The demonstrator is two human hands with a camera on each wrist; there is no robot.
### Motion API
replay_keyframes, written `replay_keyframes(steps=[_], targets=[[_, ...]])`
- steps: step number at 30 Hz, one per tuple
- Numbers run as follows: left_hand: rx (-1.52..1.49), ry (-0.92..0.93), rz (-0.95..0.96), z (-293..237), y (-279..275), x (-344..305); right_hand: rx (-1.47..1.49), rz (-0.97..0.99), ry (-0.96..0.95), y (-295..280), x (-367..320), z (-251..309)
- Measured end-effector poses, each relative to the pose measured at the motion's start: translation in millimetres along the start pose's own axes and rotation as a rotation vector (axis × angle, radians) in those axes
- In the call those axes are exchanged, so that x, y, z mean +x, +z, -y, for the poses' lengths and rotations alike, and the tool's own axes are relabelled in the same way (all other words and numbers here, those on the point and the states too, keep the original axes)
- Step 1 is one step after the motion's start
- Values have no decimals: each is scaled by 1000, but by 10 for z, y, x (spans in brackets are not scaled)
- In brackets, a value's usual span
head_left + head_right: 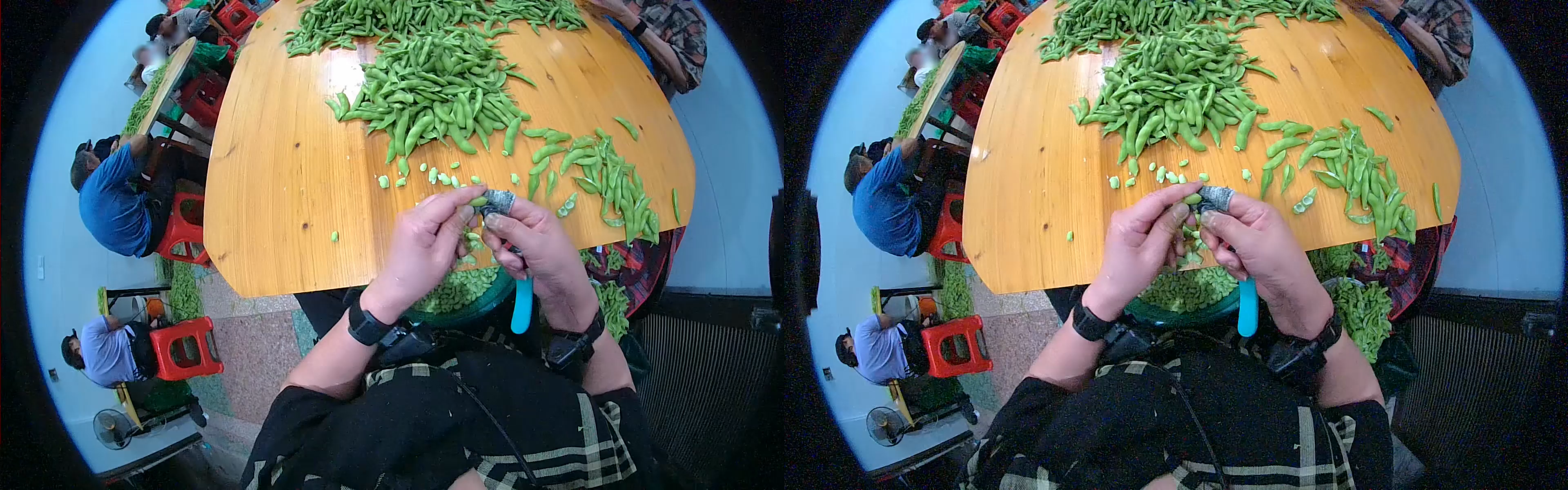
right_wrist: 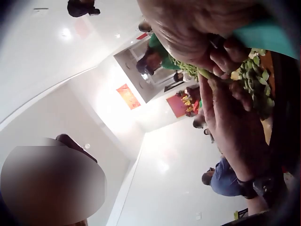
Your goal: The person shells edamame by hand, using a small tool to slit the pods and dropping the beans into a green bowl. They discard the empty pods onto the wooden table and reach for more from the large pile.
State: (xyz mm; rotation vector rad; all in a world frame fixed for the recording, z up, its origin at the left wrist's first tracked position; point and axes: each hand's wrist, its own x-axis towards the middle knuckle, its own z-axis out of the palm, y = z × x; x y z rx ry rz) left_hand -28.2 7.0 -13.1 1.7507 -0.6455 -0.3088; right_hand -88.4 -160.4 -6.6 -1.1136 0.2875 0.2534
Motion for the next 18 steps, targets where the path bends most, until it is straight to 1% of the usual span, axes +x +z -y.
replay_keyframes(steps=[2, 3, 5, 9, 11, 13, 14, 15, 16, 17, 18], targets=[[-352, -153, 73, 17, -37, -2, 33, 31, 24, -28, 7, 23], [-353, -155, 72, 42, -49, 5, 36, 64, 47, -54, 23, 43], [-573, -215, 132, 106, -67, 36, 38, 97, 70, -82, 44, 64], [-609, -258, 142, 123, -87, 77, -36, 78, 48, -103, 78, 83], [-785, -276, 168, 133, -81, 87, -72, 61, 37, -97, 94, 111], [-809, -286, 158, 71, -33, 75, -202, 23, -18, -65, 96, 154], [-834, -297, 147, 51, -16, 68, -204, 26, -18, -51, 105, 140], [-834, -294, 144, 67, -25, 78, -355, -100, -168, -36, 119, 115], [-821, -334, 115, 95, -35, 89, -503, -230, -318, -33, 123, 94], [-807, -374, 85, 110, -39, 98, -505, -229, -319, -48, 122, 82], [-807, -372, 85, 105, -37, 105, -599, -210, -324, -69, 122, 74]])
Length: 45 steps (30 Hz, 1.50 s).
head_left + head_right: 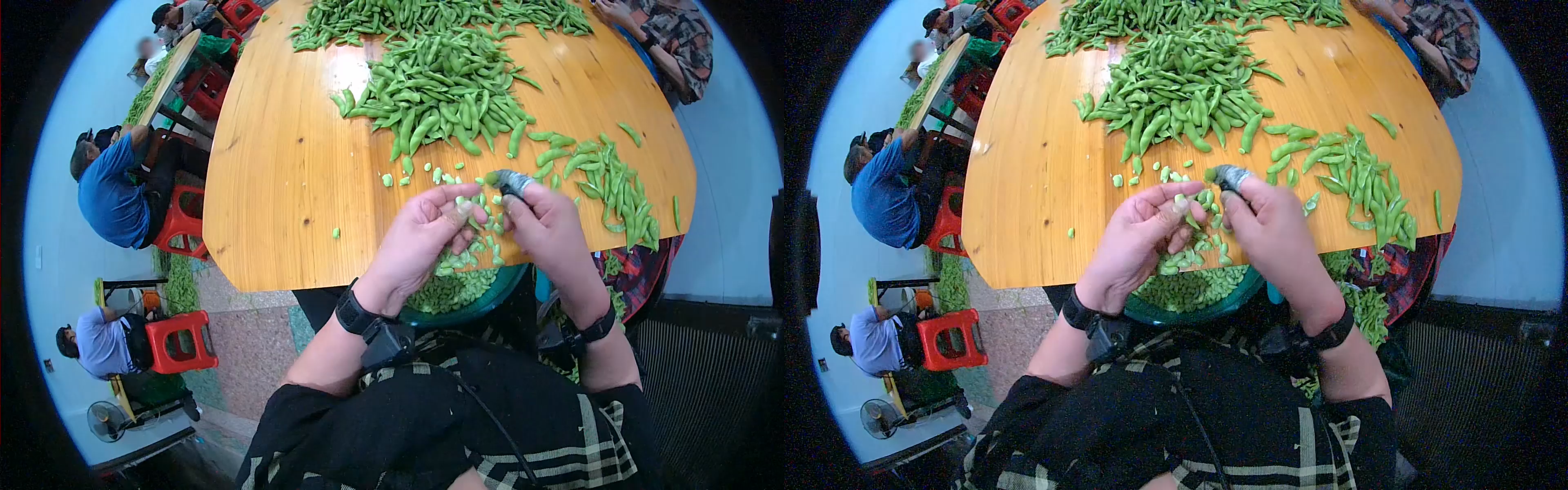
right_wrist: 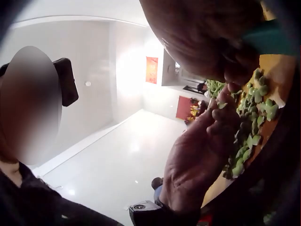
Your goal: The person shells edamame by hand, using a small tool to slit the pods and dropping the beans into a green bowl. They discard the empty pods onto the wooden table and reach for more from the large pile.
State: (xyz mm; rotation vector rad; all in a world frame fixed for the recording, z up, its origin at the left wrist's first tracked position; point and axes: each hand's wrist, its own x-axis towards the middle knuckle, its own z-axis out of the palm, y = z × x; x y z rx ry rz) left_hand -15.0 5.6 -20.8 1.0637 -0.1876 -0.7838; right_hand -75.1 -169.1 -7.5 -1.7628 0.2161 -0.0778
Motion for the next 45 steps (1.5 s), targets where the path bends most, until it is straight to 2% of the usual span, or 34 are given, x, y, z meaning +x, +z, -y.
replay_keyframes(steps=[4, 6, 8, 10, 12, 14, 15, 17, 20, 22, 26, 30, 35, 36, 38, 39, 41, 45], targets=[[138, 55, -23, -9, 37, -35, -232, 46, -74, 32, -81, 86], [218, 96, -43, -18, 71, -68, -166, 92, -32, 41, -111, 150], [873, 354, -236, -2, 117, -106, -99, 137, 13, 59, -122, 154], [910, 384, -251, 53, 113, -98, -16, 174, 133, 69, -117, 152], [946, 414, -266, 96, 91, -78, 12, 173, 142, 106, -132, 162], [1125, 730, -251, 117, 66, -63, 40, 175, 152, 123, -144, 159], [1125, 729, -253, 95, 85, -83, 58, 183, 154, 124, -143, 152], [1195, 565, -277, 31, 145, -129, 76, 189, 154, 131, -133, 138], [1104, 633, -289, 89, 128, -109, 147, 195, 143, 148, -133, 97], [1061, 616, -288, 98, 117, -118, 295, 166, 153, 186, -138, 80], [941, 627, -272, 128, 93, -117, 299, 141, 206, 216, -161, 54], [971, 620, -261, 84, 85, -140, 352, 131, 185, 230, -167, 6], [667, 359, -98, 32, -17, -138, 371, 130, 204, 217, -143, -21], [667, 359, -97, 27, -18, -124, 390, 139, 203, 191, -131, -33], [423, 298, -36, 29, -26, -106, 407, 150, 201, 152, -113, -29], [423, 298, -37, 4, -22, -108, 410, 157, 239, 130, -108, -1], [175, 127, 4, -62, -2, -117, 411, 164, 277, 104, -118, 58], [161, 47, -102, -74, -30, -91, 284, 162, 213, 76, -147, 138]])
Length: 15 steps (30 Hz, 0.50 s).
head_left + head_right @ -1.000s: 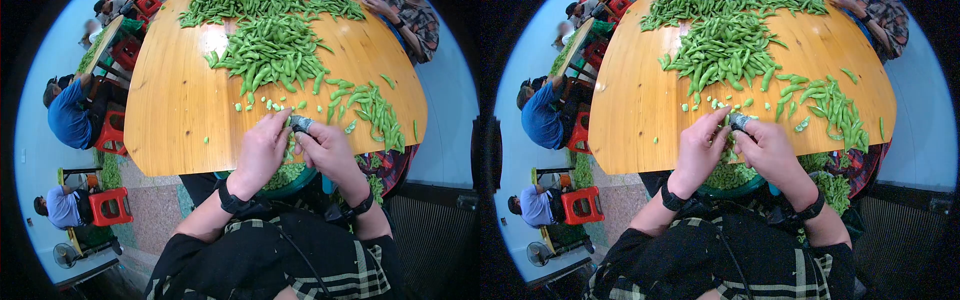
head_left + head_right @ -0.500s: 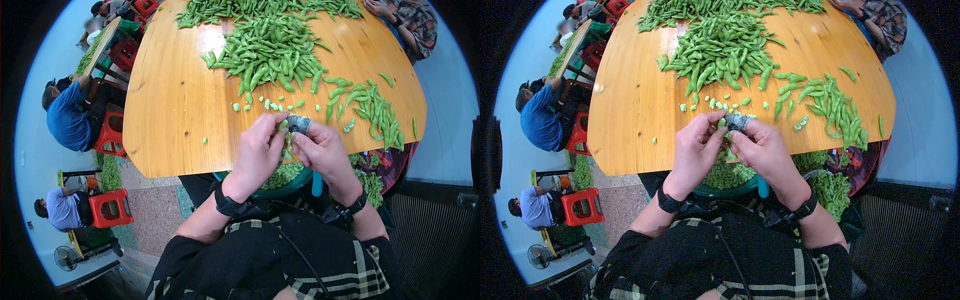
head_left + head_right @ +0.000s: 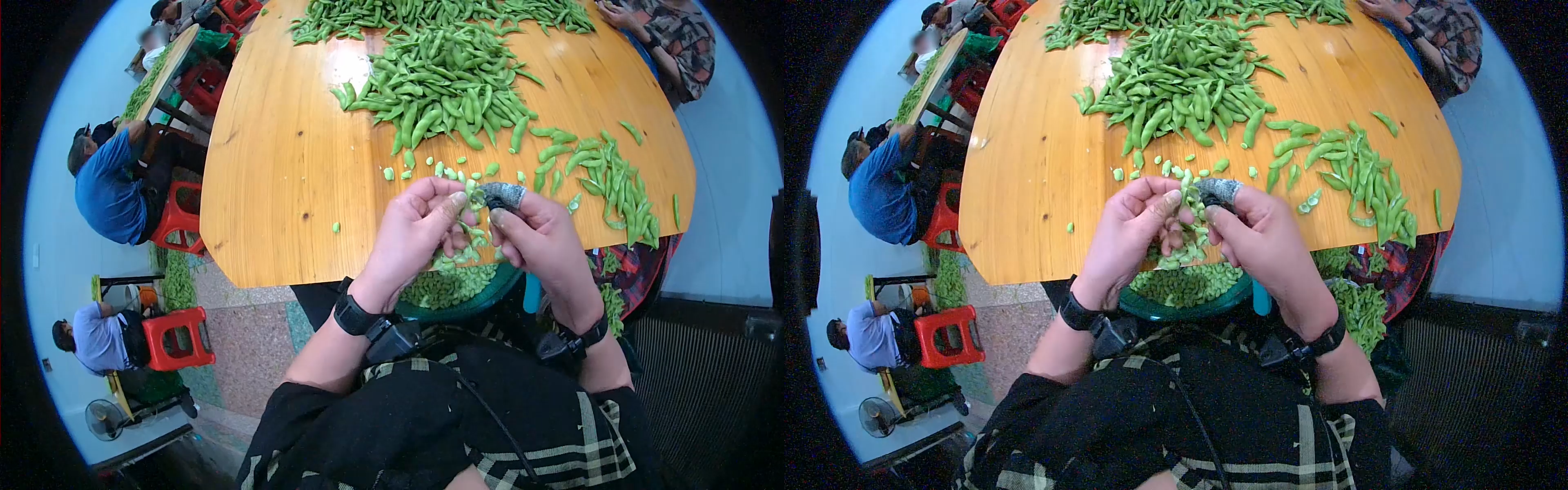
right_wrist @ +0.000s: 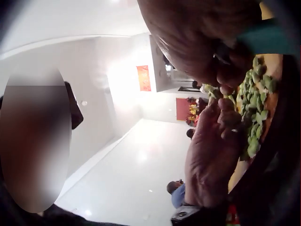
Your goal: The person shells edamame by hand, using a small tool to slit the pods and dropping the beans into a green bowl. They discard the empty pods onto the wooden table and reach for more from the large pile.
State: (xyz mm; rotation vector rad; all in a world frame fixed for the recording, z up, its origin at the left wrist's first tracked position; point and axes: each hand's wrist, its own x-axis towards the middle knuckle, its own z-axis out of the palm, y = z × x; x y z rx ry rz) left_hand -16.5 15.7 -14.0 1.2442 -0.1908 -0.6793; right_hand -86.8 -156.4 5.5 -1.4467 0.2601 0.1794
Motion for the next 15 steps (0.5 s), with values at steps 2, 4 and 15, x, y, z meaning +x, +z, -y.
replay_keyframes(steps=[2, 4, 15], targets=[[0, -3, -53, -3, -16, 1, -75, -24, -20, 12, -14, 4], [10, -4, -56, -10, -27, 5, -177, -143, -188, 43, -18, 9], [-266, -52, -106, -27, 124, -15, -427, -67, -258, 97, -42, 35]])
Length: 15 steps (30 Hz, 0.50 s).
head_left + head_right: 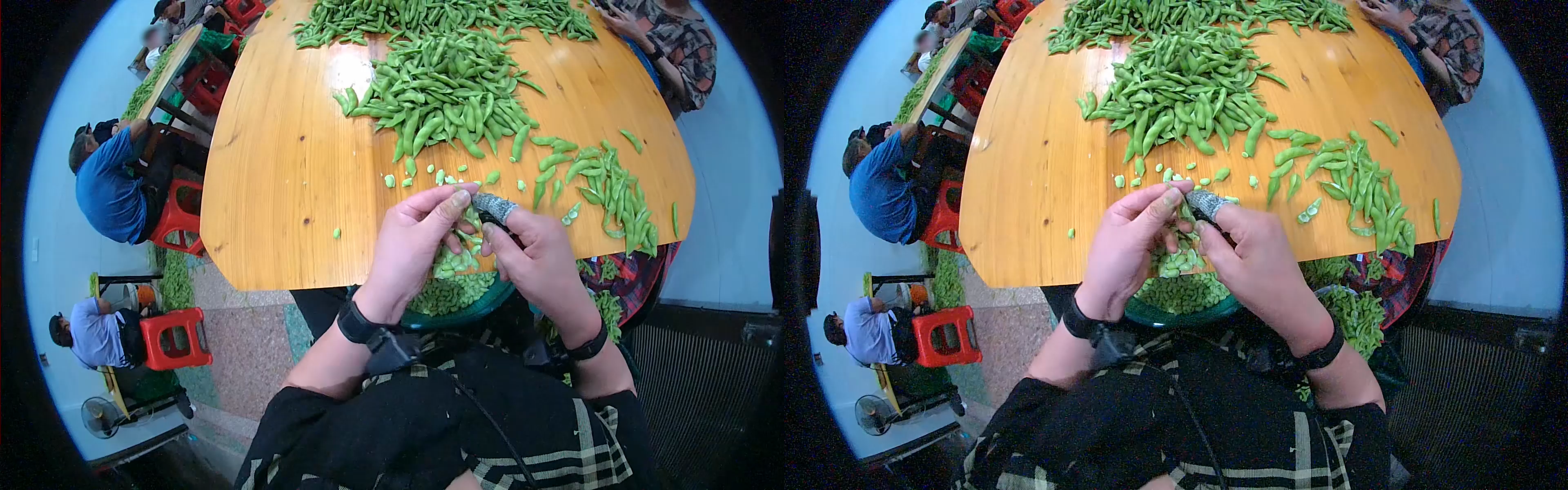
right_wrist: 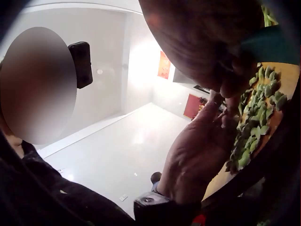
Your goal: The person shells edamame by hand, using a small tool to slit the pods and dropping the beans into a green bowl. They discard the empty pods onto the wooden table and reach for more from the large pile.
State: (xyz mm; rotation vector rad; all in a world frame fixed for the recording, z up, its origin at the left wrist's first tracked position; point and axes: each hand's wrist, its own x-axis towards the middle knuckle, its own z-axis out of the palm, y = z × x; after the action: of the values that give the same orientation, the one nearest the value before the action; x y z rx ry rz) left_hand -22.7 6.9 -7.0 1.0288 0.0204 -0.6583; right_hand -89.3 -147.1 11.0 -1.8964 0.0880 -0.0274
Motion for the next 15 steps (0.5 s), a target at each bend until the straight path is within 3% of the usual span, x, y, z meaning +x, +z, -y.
replay_keyframes(steps=[5, 7, 9, 15], targets=[[746, 493, 7, 152, -37, -27, 70, -17, 16, 15, 14, 22], [884, 565, 45, 123, -36, -49, 118, 38, 139, -19, 13, 30], [1203, 676, 2, 90, -19, -68, 96, 64, 122, -24, 9, -10], [1212, 706, -16, 122, 40, -86, 5, 72, 52, -17, -12, -57]])
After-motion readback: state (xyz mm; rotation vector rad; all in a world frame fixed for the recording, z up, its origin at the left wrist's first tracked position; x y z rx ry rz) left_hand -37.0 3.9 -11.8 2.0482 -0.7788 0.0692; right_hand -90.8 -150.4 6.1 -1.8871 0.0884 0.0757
